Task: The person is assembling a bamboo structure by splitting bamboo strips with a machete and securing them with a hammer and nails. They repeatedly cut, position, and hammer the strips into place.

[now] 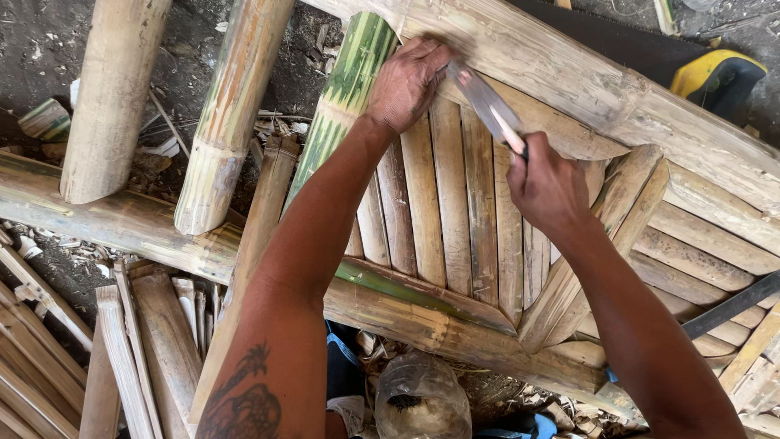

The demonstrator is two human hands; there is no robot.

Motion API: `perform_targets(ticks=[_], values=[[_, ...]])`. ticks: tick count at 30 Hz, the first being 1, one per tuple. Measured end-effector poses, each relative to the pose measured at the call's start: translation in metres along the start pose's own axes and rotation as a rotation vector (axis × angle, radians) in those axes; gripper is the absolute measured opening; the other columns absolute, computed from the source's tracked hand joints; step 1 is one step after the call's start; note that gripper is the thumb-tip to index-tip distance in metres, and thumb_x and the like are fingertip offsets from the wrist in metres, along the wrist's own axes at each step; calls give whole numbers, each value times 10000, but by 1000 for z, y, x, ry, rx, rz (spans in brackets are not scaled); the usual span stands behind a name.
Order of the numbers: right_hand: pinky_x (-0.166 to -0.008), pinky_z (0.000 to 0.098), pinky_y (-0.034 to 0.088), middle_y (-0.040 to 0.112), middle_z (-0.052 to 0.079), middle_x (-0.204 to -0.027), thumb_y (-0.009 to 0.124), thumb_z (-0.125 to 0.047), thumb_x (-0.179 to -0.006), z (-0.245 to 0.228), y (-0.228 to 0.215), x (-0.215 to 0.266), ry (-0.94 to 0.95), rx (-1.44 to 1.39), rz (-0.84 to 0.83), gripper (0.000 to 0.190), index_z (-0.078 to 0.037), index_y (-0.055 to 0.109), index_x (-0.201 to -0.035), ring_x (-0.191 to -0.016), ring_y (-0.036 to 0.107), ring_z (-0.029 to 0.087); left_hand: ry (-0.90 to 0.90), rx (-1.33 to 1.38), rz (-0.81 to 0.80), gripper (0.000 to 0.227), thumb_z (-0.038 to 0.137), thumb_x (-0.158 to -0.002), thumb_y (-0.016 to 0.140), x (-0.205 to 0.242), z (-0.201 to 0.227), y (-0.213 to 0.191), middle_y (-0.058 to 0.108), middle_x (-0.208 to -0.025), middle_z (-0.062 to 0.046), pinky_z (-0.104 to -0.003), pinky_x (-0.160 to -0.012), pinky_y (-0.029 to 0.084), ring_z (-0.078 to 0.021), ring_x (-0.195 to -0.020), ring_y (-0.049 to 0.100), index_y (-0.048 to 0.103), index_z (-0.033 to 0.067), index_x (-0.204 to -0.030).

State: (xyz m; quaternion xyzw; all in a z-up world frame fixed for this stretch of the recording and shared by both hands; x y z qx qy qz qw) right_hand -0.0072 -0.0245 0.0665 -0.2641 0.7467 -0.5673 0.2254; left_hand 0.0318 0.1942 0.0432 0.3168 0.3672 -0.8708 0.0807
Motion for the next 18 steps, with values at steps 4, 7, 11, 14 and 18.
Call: perform_targets(ticks=[4, 7, 11, 14, 18], values=[[-431, 355, 536, 618, 157, -727, 481, -80, -1126, 2, 2, 5, -14, -50, 27, 106, 23, 478, -1146, -512, 620, 241, -38, -20, -41, 214, 62, -935, 691, -3, -3, 5, 708, -1099, -96, -412, -930, 555, -298, -1016, 654, 650, 88, -1143], [-489, 321, 577, 665, 214, -860, 534, -136, -1074, -16, -12, 18, -246, -74, 232, 208, 49, 488, -1157, -671, 696, 272, -6, 46, 7, 170, 62, -950, 694, 1, 1, 0, 725, -1116, -47, -375, -952, 555, -259, -1042, 667, 654, 130, -1100], [-419, 377, 523, 655, 174, -731, 553, -90, -1061, 13, 24, 9, -50, 120, 12, 121, 31, 547, -1056, -479, 606, 241, -2, 45, -32, 259, 6, -892, 704, -2, 4, -4, 708, -1081, -68, -394, -956, 549, -284, -1042, 654, 658, 117, -1121], [-444, 340, 538, 646, 157, -719, 531, -23, -1072, 9, 19, 15, -163, 22, 152, 104, 62, 558, -1126, -535, 625, 226, 13, 38, -10, 274, 24, -892, 720, 1, 4, -5, 703, -1101, -71, -391, -955, 545, -282, -1048, 646, 657, 120, -1141], [-421, 346, 504, 671, 196, -768, 554, -56, -1071, 19, 31, 11, -84, 80, 16, 114, 57, 553, -1086, -498, 625, 235, -3, 10, -53, 260, 18, -911, 716, -1, 1, -2, 704, -1096, -62, -392, -970, 549, -273, -1060, 647, 662, 127, -1140]])
Point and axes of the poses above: each hand's wrist, its own x-axis away from the middle knuckle, its own y-axis out of the palm, z = x × y, the point moved 10 cm from there along -x, towards the middle knuckle
